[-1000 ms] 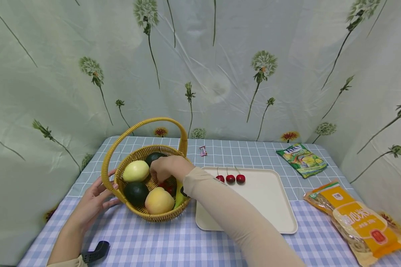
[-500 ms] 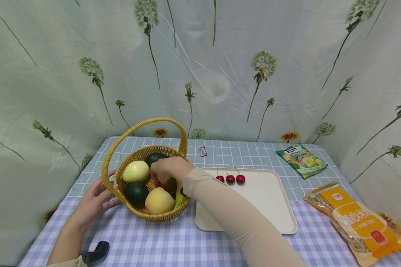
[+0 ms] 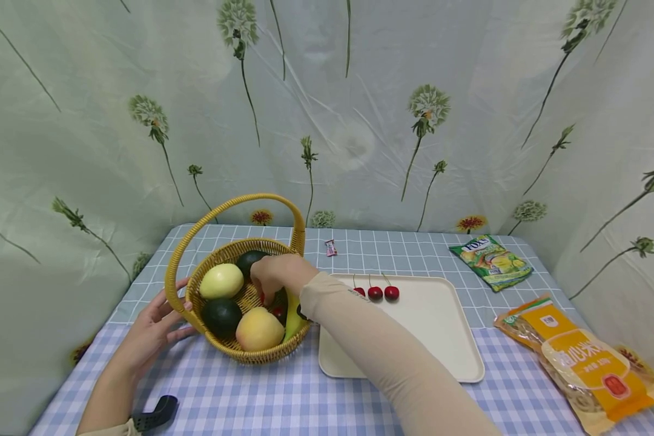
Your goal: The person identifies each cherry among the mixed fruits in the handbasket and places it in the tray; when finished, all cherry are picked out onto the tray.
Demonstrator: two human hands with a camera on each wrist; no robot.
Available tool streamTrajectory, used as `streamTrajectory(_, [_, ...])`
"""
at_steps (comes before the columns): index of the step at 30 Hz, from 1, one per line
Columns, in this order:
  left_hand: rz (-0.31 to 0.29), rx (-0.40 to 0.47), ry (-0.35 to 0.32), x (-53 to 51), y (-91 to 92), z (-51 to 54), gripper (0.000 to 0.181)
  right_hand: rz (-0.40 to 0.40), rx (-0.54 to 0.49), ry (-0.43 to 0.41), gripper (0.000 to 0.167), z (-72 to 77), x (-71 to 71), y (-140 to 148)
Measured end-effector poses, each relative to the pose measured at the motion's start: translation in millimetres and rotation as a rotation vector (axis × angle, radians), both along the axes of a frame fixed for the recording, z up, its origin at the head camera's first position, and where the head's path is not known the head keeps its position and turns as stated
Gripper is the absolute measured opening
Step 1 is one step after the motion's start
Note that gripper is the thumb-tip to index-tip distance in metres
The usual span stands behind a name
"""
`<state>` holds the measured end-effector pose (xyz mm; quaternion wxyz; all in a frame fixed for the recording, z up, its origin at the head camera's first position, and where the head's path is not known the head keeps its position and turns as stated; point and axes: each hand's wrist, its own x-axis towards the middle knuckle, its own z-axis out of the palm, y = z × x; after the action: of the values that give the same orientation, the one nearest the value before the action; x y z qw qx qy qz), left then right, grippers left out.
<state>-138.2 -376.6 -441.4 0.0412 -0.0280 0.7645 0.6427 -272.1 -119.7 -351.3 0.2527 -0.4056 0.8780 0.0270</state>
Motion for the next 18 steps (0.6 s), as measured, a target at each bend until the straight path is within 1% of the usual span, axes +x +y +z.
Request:
streamTrajectory(5, [0.001, 0.014, -0.001, -0.5, 0.1, 0.0, 0.067, 0.011, -0.067, -0.018, 0.012, 0.1, -4.0, 4.3])
streamTrajectory(10, [0.001, 0.027, 0.011, 0.6, -0.3, -0.7, 0.066, 0.032, -0.103, -0.032, 0.007, 3.8, -6.4, 6.2])
streamTrajectory(16, [0.003, 0.037, 0.016, 0.3, -0.5, -1.5, 0.065, 0.075, -0.132, 0.004, 0.018, 13.7, -7.5, 13.6])
streamTrajectory(18, [0.002, 0.035, 0.016, -0.5, -0.5, -1.5, 0.066, 0.084, -0.142, 0.007, 0.019, 17.5, -6.8, 18.7])
